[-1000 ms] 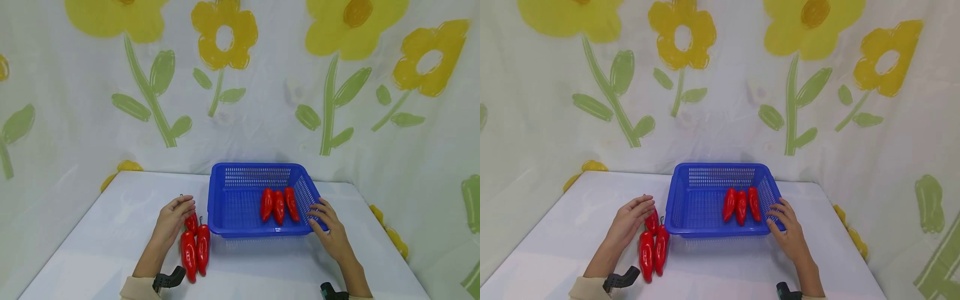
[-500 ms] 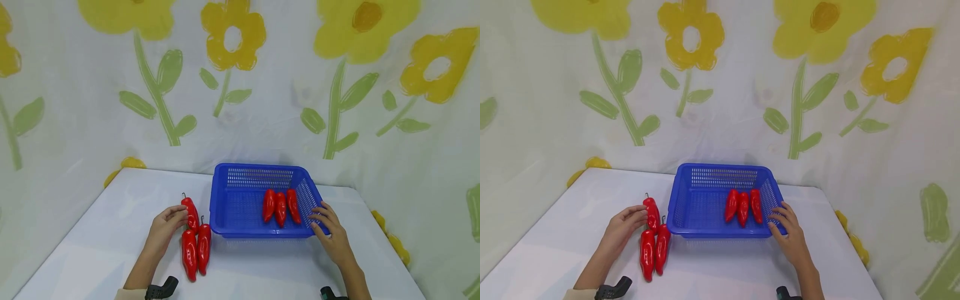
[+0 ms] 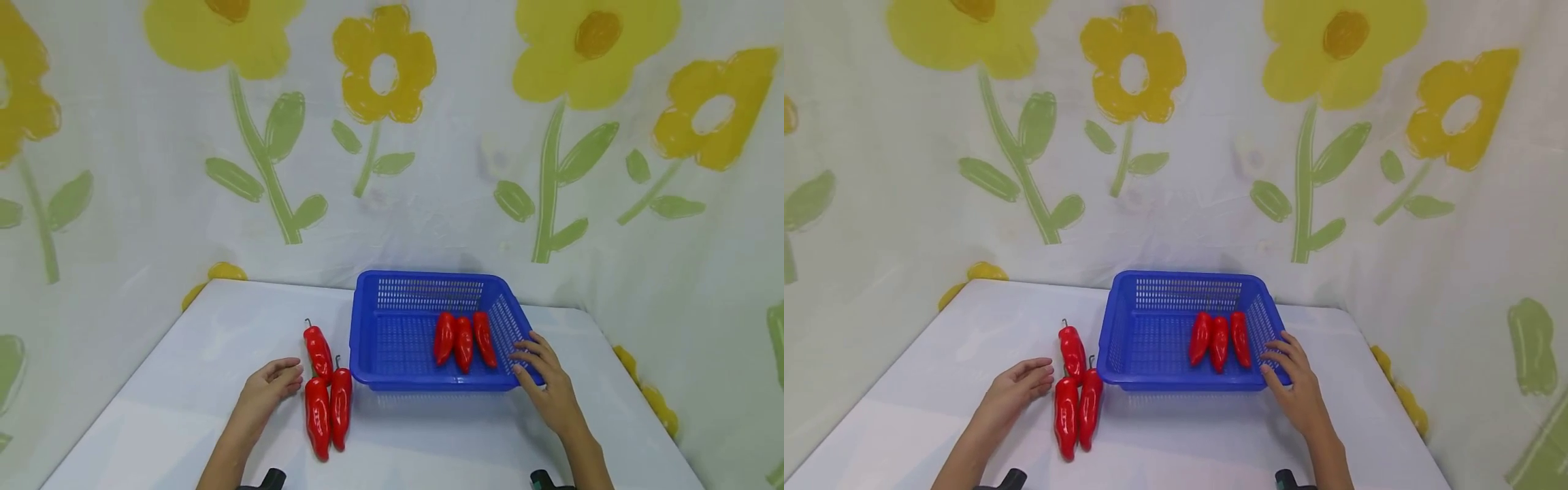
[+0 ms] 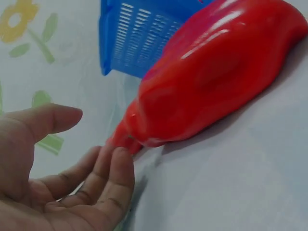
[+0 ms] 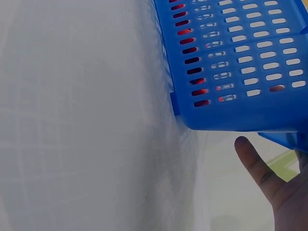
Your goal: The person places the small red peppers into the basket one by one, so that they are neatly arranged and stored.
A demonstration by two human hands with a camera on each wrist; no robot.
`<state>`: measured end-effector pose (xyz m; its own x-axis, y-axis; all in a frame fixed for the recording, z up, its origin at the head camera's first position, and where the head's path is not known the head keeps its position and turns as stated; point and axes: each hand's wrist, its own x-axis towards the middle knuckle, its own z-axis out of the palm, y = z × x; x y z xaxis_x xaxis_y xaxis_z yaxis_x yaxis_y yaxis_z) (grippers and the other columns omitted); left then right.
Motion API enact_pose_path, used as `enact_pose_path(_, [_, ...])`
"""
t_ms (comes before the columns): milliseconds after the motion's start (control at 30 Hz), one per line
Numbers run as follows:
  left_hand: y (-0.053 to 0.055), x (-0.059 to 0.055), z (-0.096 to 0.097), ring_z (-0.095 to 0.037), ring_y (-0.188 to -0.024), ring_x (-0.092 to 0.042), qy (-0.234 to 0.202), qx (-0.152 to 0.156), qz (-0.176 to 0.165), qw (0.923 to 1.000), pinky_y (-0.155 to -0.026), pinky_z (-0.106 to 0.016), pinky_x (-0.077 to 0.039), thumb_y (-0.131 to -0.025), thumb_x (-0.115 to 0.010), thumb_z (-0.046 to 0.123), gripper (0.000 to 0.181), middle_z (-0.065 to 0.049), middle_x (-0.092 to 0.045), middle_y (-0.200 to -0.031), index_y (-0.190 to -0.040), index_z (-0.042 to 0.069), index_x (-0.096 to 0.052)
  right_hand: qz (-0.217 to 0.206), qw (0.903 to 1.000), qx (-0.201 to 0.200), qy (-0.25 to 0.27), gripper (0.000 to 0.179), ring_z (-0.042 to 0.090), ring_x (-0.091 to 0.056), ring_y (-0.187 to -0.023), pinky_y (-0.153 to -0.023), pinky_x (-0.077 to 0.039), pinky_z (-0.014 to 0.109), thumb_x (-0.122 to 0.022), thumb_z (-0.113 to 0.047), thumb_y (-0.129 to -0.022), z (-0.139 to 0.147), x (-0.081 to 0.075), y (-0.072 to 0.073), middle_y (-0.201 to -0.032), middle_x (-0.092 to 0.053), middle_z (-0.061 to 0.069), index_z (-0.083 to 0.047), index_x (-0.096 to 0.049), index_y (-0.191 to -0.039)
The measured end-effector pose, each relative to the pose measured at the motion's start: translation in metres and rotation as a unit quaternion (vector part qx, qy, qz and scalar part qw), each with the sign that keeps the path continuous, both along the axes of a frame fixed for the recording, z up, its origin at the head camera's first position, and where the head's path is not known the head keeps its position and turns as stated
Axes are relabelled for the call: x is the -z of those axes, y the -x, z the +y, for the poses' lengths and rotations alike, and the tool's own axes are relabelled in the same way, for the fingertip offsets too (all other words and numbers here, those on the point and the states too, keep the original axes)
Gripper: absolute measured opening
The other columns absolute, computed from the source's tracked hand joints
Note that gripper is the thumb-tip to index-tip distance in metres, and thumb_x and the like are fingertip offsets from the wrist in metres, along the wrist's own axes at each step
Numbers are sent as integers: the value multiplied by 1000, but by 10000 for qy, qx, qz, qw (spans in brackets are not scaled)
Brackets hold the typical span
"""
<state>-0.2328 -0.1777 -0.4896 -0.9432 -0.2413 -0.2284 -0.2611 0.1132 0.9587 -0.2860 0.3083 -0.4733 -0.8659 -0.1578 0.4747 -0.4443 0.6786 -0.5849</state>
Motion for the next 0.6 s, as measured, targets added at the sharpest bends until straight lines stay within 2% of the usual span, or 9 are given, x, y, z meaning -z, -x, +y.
enact_pose_path(133, [-7,0,-2,-23,-102,-67,97,92,-92,9999,-90,-33,-57,-98,-64,33,50,-18,-63,-123,-133,-1,-55,-44,10000,17,-7,21,25,-22,-148,-106,-28,74,-65,-18,-97,0,1,0,-144,-51,9,-8,-72,-115])
enact_pose_path(300, [-12,1,2,-20,-94,-69,713,197,-261,9969,-92,-41,-56,-96,-66,40,54,-11,-69,-111,-129,-2,-59,-28,10000,26,-5,20,21,-21,-149,-109,-24,72,-65,-15,-97,2,-1,-1,-142,-52,8,-9,-72,-114])
enact_pose_path(467, [-18,-2,6,-17,-85,-69,1363,193,-533,9890,-90,-46,-56,-94,-66,45,55,-3,-71,-95,-122,-2,-64,-37,10000,-12,16,20,30,-23,-148,-108,-25,73,-64,-18,-98,2,-1,-1,-143,-52,8,-8,-71,-114])
enact_pose_path(600, [-22,-5,8,-17,-82,-69,1656,255,-467,9848,-85,-45,-57,-93,-67,43,51,-3,-71,-92,-118,-2,-66,-44,10000,-43,60,21,35,-24,-147,-107,-25,74,-63,-18,-98,1,0,1,-142,-52,9,-7,-71,-114])
